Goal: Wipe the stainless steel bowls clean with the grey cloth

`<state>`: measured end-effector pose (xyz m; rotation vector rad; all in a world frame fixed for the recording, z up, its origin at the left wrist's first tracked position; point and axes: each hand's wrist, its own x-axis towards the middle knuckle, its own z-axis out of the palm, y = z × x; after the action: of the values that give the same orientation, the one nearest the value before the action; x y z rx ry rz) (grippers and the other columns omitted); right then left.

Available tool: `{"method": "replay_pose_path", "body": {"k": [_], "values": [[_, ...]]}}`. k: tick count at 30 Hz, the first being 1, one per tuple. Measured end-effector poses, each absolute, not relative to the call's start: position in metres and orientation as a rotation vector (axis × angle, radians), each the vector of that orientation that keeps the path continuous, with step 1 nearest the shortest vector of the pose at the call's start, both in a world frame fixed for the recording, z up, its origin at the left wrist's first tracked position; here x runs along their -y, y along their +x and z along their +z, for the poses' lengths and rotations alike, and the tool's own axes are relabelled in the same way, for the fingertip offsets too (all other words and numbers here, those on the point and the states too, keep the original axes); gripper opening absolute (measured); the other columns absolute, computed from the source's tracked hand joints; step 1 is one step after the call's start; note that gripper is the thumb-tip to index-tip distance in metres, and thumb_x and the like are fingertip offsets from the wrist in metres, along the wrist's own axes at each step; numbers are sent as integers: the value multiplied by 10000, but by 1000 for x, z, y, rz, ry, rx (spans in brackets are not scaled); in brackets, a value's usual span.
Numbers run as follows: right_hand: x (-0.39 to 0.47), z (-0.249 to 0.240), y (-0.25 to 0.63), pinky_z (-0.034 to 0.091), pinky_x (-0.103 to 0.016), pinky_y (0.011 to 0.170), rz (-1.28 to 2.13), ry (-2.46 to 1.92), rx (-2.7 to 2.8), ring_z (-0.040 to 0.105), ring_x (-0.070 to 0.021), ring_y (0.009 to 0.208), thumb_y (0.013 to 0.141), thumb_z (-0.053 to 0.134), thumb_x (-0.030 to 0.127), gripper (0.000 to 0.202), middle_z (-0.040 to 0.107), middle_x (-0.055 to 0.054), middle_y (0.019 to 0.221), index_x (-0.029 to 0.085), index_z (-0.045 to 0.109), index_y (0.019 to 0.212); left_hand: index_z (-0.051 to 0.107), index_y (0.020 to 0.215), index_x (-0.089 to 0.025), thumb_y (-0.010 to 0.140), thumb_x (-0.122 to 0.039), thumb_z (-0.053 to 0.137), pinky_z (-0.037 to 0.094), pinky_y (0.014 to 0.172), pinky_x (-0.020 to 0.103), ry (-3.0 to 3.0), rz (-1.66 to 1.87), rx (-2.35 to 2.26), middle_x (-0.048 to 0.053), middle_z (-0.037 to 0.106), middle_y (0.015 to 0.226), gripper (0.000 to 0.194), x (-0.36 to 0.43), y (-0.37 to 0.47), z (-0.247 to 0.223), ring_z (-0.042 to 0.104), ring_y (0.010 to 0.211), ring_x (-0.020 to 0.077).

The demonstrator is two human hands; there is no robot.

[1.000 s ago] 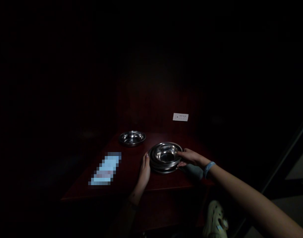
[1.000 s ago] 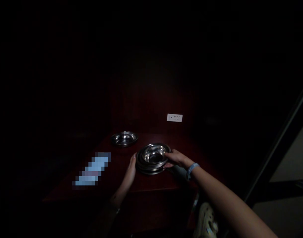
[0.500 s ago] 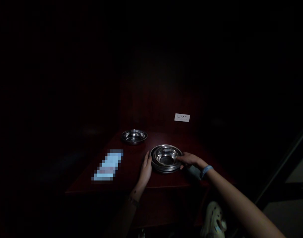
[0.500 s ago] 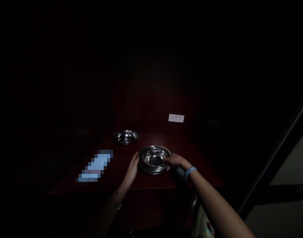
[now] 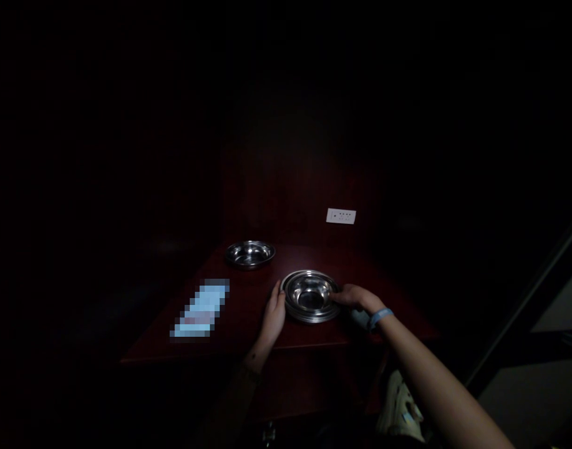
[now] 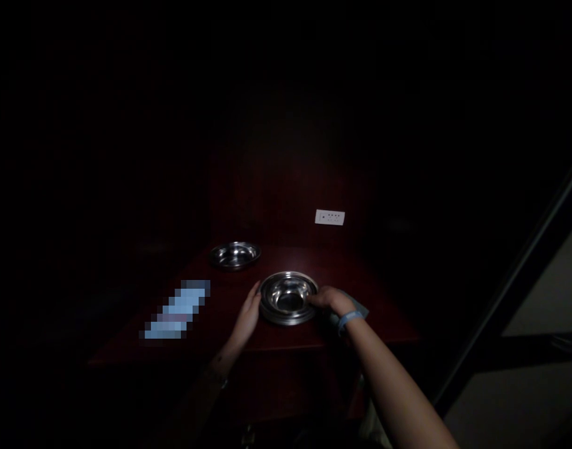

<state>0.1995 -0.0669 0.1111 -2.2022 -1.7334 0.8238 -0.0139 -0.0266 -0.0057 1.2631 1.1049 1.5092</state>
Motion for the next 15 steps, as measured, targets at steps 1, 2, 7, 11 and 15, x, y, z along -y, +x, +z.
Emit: {"method": "replay_pose_path", "body": {"k": [1, 2, 7, 11, 15], "values": [[67, 110, 201, 346, -203, 418, 849, -2182, 1712, 512, -111, 410, 879, 706, 373, 365, 547, -12, 439, 155, 639, 594, 553, 1388, -138, 955, -252, 435, 263, 1244, 395, 1264, 1509, -1111, 144, 489, 1549, 462, 27, -14, -5, 435, 1454, 229], [67, 108, 202, 354, -197, 413, 909, -2159, 1676, 520, -111, 403, 867, 726, 377, 341, 561, -12, 445, 153, 647, 622, 554, 1386, -140, 957, -254, 435, 265, 1244, 394, 1265, 1511, -1113, 144, 488, 1550, 460, 27, -14, -5, 432, 1456, 230], [71, 89, 212, 492, -208, 439, 1388, -1875, 1255, 632, -159, 474, 923, 633, 488, 389, 682, -87, 577, 104, 673, 882, 571, 1362, -180, 955, -305, 479, 290, 1231, 403, 1282, 1518, -1095, 127, 532, 1515, 435, 26, -16, -6, 459, 1436, 235], [77, 73, 213, 572, -208, 542, 1697, -1692, 1023, 687, -158, 579, 972, 499, 555, 508, 740, -148, 723, 89, 690, 904, 565, 1359, -168, 954, -303, 474, 302, 1225, 415, 1287, 1528, -1119, 146, 540, 1501, 437, 25, -17, -5, 473, 1424, 243], [77, 62, 202, 563, -193, 574, 1572, -1628, 1057, 708, -161, 625, 940, 593, 471, 348, 728, -81, 682, 152, 696, 846, 528, 1390, -168, 968, -344, 453, 291, 1228, 401, 1272, 1506, -1136, 151, 509, 1525, 463, 23, -17, -7, 455, 1437, 238]]}}
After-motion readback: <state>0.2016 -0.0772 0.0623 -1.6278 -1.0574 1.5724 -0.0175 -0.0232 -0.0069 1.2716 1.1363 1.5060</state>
